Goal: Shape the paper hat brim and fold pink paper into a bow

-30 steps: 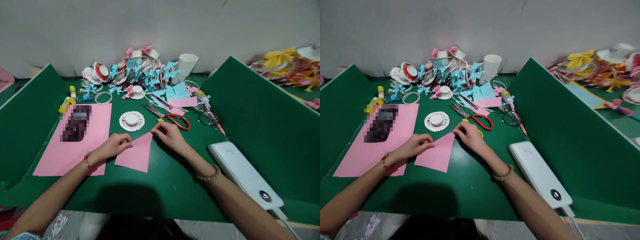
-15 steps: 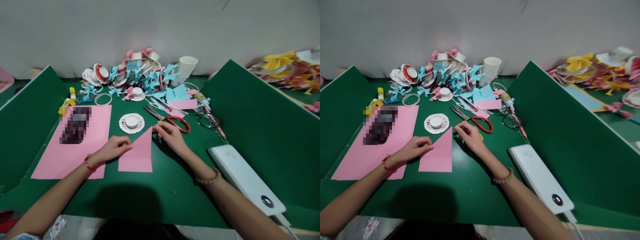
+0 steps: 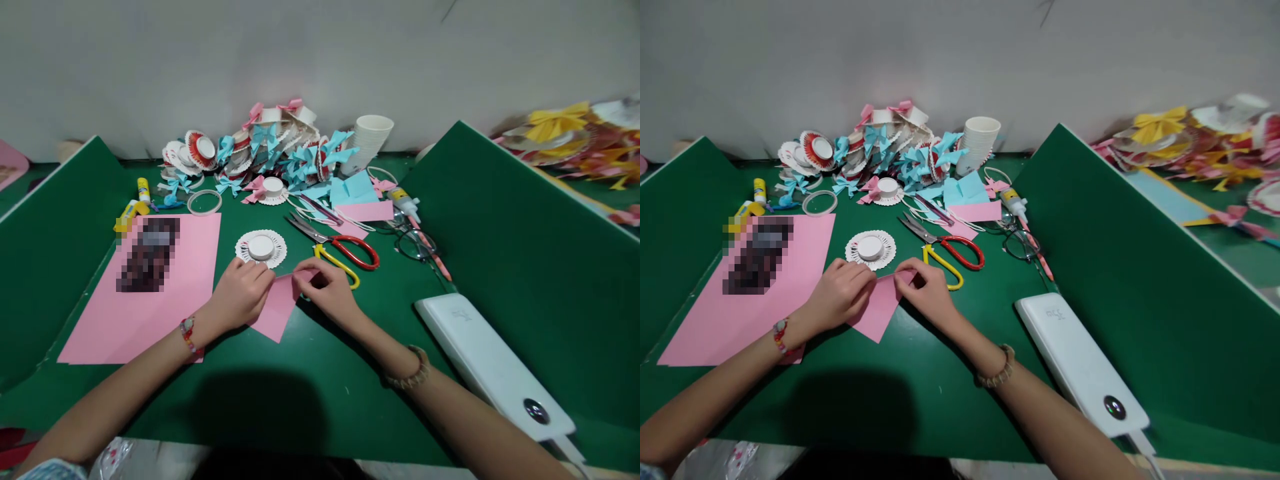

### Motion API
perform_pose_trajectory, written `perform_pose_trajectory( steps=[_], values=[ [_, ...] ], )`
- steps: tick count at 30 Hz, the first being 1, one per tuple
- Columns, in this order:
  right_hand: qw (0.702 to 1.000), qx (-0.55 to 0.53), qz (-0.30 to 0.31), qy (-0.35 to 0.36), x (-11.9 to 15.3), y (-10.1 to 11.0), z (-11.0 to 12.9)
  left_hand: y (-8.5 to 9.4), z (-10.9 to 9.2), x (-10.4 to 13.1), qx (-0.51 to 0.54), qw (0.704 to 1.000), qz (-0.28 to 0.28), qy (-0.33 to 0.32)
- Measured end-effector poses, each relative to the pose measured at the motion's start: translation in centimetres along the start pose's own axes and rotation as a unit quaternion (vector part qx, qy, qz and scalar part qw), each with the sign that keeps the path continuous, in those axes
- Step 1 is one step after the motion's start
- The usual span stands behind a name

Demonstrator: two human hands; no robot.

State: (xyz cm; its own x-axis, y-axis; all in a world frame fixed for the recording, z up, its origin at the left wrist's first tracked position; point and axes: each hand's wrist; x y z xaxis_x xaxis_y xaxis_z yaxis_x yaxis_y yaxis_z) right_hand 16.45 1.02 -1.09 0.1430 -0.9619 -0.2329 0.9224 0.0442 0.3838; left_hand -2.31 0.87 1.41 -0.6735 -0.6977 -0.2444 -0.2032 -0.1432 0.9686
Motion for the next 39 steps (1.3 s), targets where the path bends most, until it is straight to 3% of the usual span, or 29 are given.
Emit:
perform_pose_trajectory(
  steps=[3,9,23,31,39],
  values=[
    [0.999,0.034,-0.01,0.034,0.1,0.2,0.1,-1.0,-0.7,-1.0,0.043,0.999,-0.018,0.022],
    [0.998,0.058,0.004,0.025,-0.1,0.4,0.0,-3.1,-1.3,-1.4,0.179,0.981,-0.06,0.044],
    [0.982,-0.086,-0.118,-0.116,-0.7,0.5,-0.3,-2.9,-0.8,-0.9,0.194,0.974,-0.057,0.105],
    [0.974,-0.128,-0.154,-0.105,-0.8,0.7,-0.6,-3.0,-0.9,-0.9,0.2,0.968,-0.077,0.128],
    [0.987,-0.109,-0.065,-0.096,-0.6,0.6,-0.6,-2.8,-0.8,-1.0,0.232,0.96,-0.078,0.139]
  ],
)
Point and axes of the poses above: each hand's wrist, its own x-axis away from the middle knuckle, its own y-axis out of the back of the hand, z = x × y, and after that the axes turned 1 degree about -z, right-handed
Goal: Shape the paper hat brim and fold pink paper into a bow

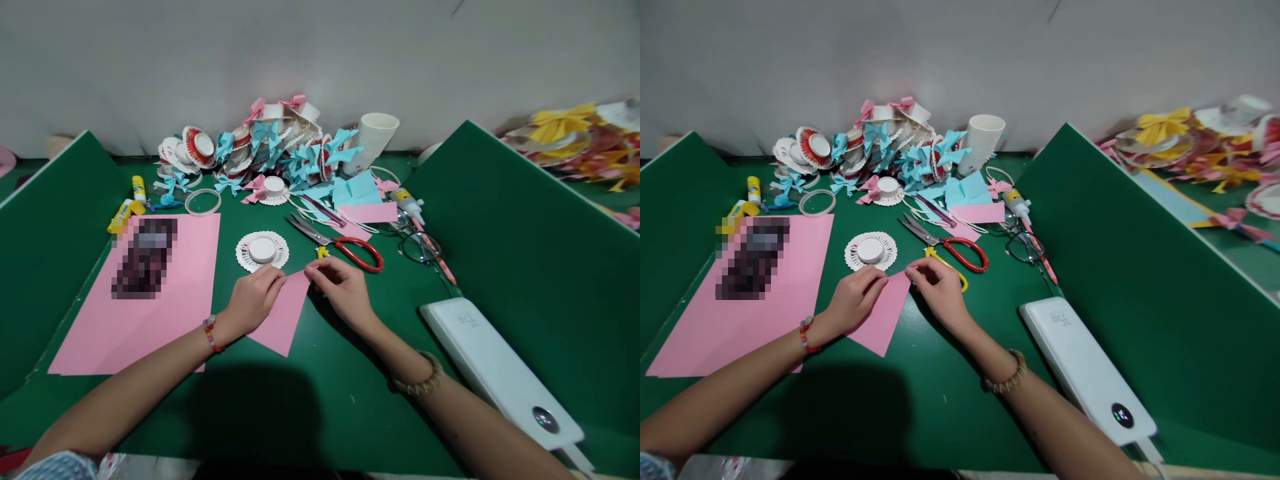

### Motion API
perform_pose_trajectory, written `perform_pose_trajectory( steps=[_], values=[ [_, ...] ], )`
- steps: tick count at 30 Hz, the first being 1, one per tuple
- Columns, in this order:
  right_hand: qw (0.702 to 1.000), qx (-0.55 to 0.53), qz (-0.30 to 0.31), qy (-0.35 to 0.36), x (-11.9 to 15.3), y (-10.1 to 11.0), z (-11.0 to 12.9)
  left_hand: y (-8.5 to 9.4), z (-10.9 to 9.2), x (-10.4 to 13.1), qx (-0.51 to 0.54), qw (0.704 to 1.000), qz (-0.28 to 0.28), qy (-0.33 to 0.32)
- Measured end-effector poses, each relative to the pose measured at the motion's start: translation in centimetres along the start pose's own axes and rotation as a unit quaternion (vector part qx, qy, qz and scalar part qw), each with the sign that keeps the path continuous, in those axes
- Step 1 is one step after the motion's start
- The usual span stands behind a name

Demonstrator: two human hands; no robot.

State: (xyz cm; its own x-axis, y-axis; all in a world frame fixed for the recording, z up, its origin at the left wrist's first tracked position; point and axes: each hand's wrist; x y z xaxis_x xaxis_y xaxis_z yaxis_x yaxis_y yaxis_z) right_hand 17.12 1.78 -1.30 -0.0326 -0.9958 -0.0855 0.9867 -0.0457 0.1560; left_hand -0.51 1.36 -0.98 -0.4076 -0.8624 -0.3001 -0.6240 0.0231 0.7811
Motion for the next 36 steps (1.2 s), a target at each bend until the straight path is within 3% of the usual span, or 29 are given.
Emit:
perform_pose_trajectory(
  steps=[5,10,20,27,32,36],
  values=[
    [0.999,-0.035,-0.038,-0.008,-0.3,0.1,-0.4,0.1,0.1,-0.1,0.072,0.995,0.021,0.065],
    [0.992,-0.096,-0.072,-0.023,-0.6,0.3,-0.5,0.5,0.2,-0.1,0.15,0.984,0.022,0.09],
    [0.965,-0.201,-0.166,-0.041,-1.0,0.5,-0.9,1.1,0.5,0.0,0.263,0.955,-0.043,0.131],
    [0.954,-0.233,-0.184,-0.044,-1.1,0.5,-0.9,1.1,0.4,-0.1,0.269,0.946,-0.102,0.151],
    [0.945,-0.273,-0.181,-0.023,-1.2,0.5,-0.7,1.1,0.7,-0.2,0.29,0.921,-0.17,0.196],
    [0.947,-0.271,-0.17,-0.017,-1.1,0.4,-0.7,1.0,1.0,0.0,0.315,0.913,-0.167,0.195]
  ],
)
Point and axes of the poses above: each hand's wrist, its own x-axis away from the middle knuckle, its own y-axis out of the back of the hand, z = x × y, and after that the axes turned 1 degree about -z, right-handed
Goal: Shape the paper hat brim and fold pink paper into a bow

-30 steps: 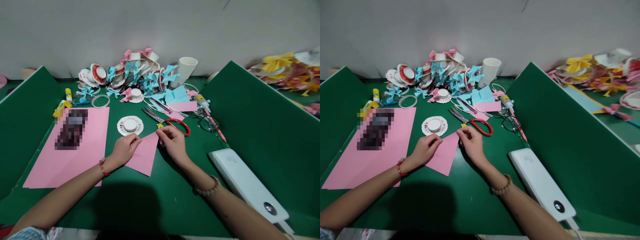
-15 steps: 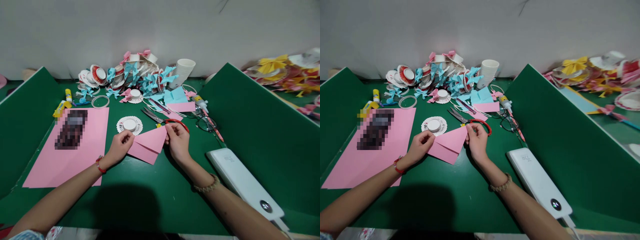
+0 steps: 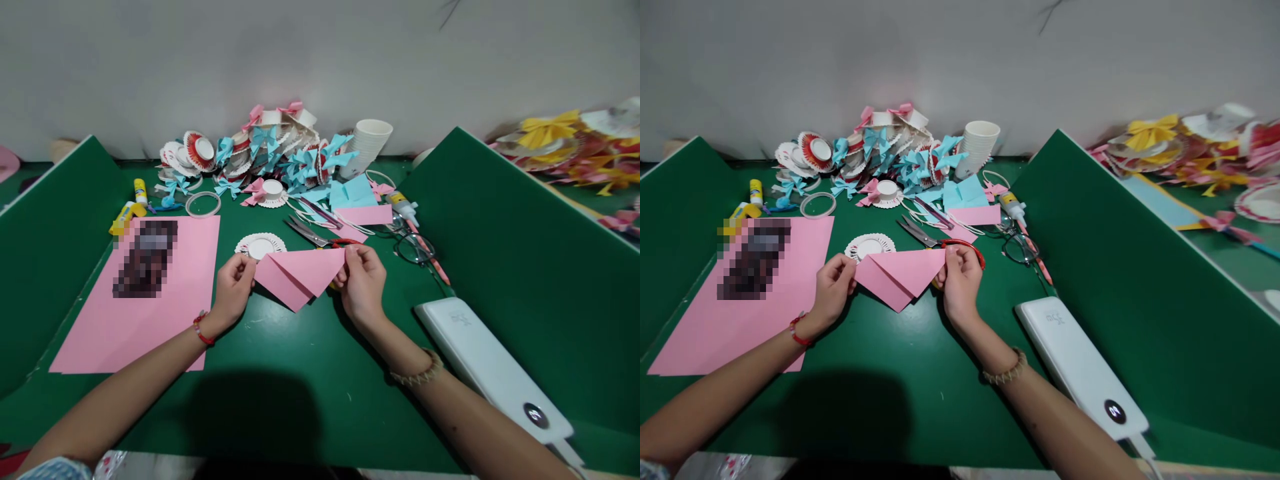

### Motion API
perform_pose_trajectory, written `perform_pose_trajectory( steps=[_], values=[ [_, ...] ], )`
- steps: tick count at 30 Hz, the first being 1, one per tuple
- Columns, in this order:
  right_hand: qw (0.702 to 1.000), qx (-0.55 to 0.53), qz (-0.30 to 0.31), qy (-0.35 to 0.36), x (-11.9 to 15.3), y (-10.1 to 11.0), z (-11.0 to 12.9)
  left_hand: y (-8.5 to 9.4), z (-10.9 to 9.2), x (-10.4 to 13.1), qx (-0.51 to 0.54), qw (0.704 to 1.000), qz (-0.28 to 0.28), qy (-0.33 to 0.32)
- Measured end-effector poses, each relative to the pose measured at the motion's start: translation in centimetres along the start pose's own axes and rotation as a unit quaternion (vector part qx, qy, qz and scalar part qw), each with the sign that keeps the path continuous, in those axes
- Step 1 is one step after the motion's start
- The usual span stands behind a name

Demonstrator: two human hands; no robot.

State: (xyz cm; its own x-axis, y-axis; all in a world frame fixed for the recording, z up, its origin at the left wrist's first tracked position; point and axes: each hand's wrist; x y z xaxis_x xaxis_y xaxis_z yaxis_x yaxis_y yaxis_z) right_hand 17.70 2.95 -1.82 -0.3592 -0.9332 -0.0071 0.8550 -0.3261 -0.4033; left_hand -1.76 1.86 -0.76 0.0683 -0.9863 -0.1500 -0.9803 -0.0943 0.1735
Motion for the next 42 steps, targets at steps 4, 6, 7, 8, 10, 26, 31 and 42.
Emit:
perform_pose_trajectory(
  steps=[4,6,7,8,10,26,31,42],
  values=[
    [0.999,0.027,-0.036,0.024,0.2,-0.1,0.3,0.0,0.1,0.1,0.026,1.0,-0.013,0.002],
    [0.992,0.068,-0.062,0.083,0.6,-0.2,0.5,0.0,0.0,0.0,0.032,0.999,-0.021,0.008],
    [0.985,0.097,-0.073,0.126,1.0,-0.3,0.7,0.0,-0.1,0.0,0.035,0.999,-0.02,0.015],
    [0.973,0.133,-0.077,0.174,1.4,-0.2,0.8,0.0,-0.3,0.0,0.039,0.999,-0.015,0.022],
    [0.936,0.196,-0.048,0.288,2.3,-0.1,1.2,-0.1,-0.4,0.0,0.05,0.998,0.013,0.032],
    [0.611,0.34,0.367,0.614,4.6,-0.5,1.8,-1.1,-0.2,0.2,0.16,0.954,0.215,0.134],
    [0.814,0.358,0.135,0.437,3.4,-0.3,1.0,-1.1,-0.7,0.5,0.123,0.948,0.269,0.119],
    [0.971,0.207,0.114,0.023,2.3,-0.9,1.1,-1.0,-1.0,0.8,-0.045,0.961,0.272,0.009]
  ],
)
Point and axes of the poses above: each hand's wrist, its own x-axis away from the middle knuckle, its own y-axis out of the back of the hand, z = x × y, and after that the axes turned 1 degree about -z, right-handed
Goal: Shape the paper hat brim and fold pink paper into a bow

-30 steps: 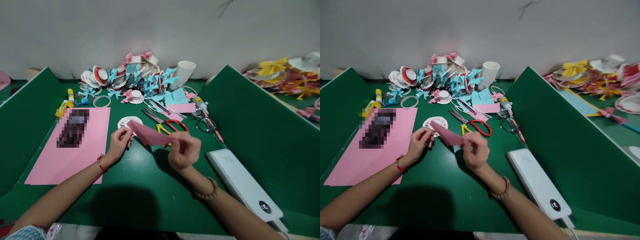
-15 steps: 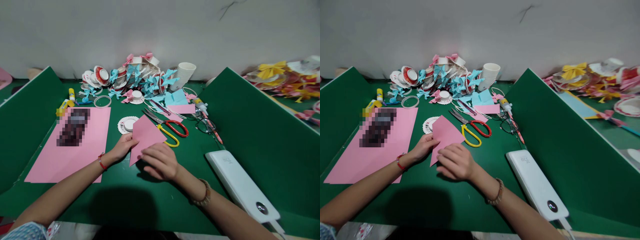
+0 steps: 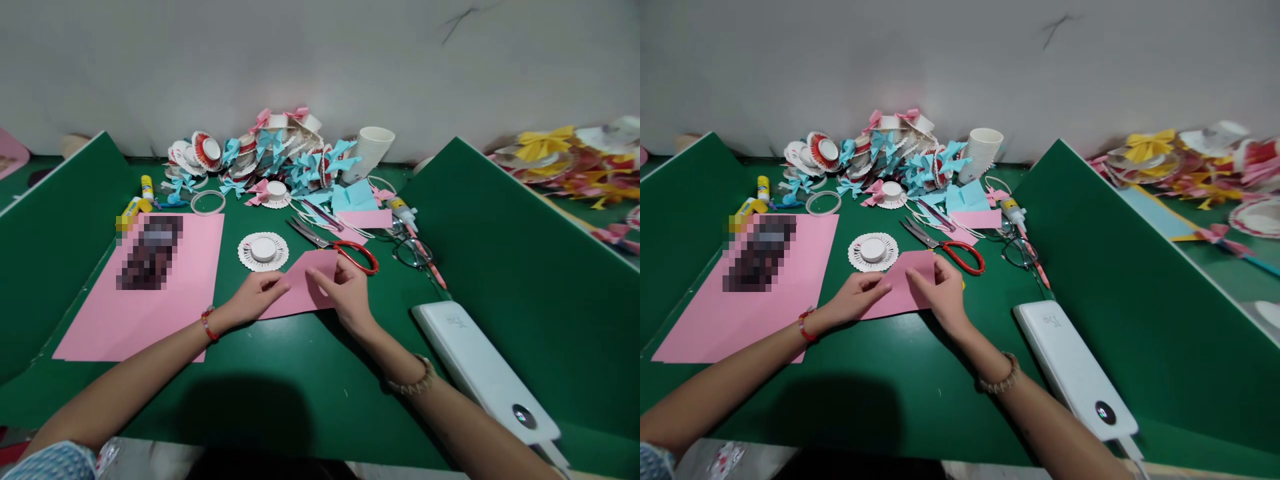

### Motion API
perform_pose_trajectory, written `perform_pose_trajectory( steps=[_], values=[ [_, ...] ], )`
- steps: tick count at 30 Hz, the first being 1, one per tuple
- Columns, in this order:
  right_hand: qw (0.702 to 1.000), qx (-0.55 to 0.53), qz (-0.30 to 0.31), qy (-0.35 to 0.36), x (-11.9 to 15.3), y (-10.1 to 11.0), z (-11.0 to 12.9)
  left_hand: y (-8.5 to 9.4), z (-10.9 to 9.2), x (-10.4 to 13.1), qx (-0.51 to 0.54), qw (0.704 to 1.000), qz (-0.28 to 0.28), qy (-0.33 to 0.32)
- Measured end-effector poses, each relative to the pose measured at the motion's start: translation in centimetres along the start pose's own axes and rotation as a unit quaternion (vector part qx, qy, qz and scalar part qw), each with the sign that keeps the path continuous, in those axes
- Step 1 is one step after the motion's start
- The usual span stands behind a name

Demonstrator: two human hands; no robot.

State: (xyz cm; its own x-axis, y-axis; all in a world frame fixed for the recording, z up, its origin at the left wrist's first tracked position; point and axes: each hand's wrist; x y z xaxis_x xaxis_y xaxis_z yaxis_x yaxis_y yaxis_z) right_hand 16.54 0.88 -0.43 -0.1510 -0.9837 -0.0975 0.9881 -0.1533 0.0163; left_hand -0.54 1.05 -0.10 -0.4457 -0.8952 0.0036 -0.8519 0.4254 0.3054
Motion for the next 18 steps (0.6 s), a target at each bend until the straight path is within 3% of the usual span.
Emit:
perform_pose_trajectory(
  steps=[7,10,13,15,18],
  values=[
    [0.998,0.063,0.018,-0.003,-0.1,0.3,0.6,-0.1,0.0,0.1,-0.043,0.997,0.052,-0.021],
    [0.999,0.043,-0.024,-0.01,-0.3,0.5,0.1,-0.1,-0.2,0.2,-0.042,0.998,0.05,-0.007],
    [0.994,-0.02,-0.106,-0.015,-0.8,0.8,-0.7,0.0,-0.2,0.2,0.009,0.998,0.053,0.045],
    [0.986,-0.046,-0.158,-0.015,-1.2,1.1,-1.1,0.3,0.0,0.1,0.064,0.994,0.028,0.088],
    [0.98,-0.048,-0.192,0.003,-1.4,1.2,-1.2,0.7,0.7,-0.5,0.175,0.977,-0.062,0.101]
  ],
)
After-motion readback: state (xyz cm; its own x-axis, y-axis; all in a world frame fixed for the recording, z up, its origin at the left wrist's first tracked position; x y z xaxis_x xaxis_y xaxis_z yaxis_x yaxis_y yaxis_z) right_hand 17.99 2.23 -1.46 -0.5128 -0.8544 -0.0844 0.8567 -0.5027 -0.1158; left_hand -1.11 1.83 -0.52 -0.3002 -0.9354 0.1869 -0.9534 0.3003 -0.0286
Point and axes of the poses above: each hand's wrist, its own x-axis away from the middle knuckle, its own y-axis out of the back of the hand, z = x × y, and after that the axes turned 1 degree about -z, right-handed
